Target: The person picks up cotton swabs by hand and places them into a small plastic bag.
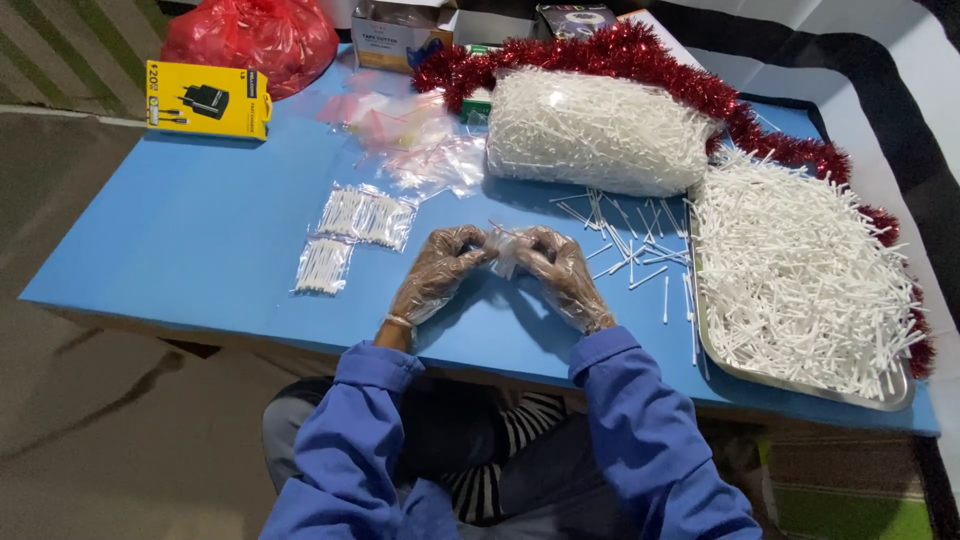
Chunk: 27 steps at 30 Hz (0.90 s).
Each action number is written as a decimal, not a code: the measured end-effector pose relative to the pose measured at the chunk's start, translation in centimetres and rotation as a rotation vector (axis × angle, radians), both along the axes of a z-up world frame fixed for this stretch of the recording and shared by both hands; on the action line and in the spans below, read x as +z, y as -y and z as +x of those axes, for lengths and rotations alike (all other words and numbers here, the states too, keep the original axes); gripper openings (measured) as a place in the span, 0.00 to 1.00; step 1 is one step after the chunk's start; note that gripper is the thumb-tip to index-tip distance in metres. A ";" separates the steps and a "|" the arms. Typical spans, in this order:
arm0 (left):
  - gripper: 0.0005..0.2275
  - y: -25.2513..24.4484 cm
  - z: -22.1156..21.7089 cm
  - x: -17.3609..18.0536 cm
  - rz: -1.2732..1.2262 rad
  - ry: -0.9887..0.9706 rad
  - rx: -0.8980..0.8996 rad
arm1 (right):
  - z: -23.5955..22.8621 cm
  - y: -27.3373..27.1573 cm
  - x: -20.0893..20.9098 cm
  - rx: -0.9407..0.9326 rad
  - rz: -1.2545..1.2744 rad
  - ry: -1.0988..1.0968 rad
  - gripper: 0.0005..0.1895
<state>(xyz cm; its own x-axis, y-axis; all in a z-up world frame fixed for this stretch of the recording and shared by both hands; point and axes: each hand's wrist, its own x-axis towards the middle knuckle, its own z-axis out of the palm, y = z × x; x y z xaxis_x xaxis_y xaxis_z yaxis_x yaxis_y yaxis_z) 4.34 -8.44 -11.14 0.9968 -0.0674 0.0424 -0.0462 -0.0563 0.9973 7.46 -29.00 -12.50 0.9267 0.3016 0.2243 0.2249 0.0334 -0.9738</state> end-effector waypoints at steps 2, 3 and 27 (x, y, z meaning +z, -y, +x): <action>0.05 0.0 0.1 0.0 -0.009 0.022 0.018 | -0.4 -0.2 1.0 -0.018 -0.067 0.024 0.06; 0.05 0.0 0.2 -0.1 -0.008 0.021 0.017 | -0.3 -0.2 0.7 -0.020 -0.066 0.022 0.06; 0.07 -0.2 0.8 -1.6 -0.013 0.039 0.114 | -1.9 -1.3 1.9 0.005 0.073 -0.045 0.08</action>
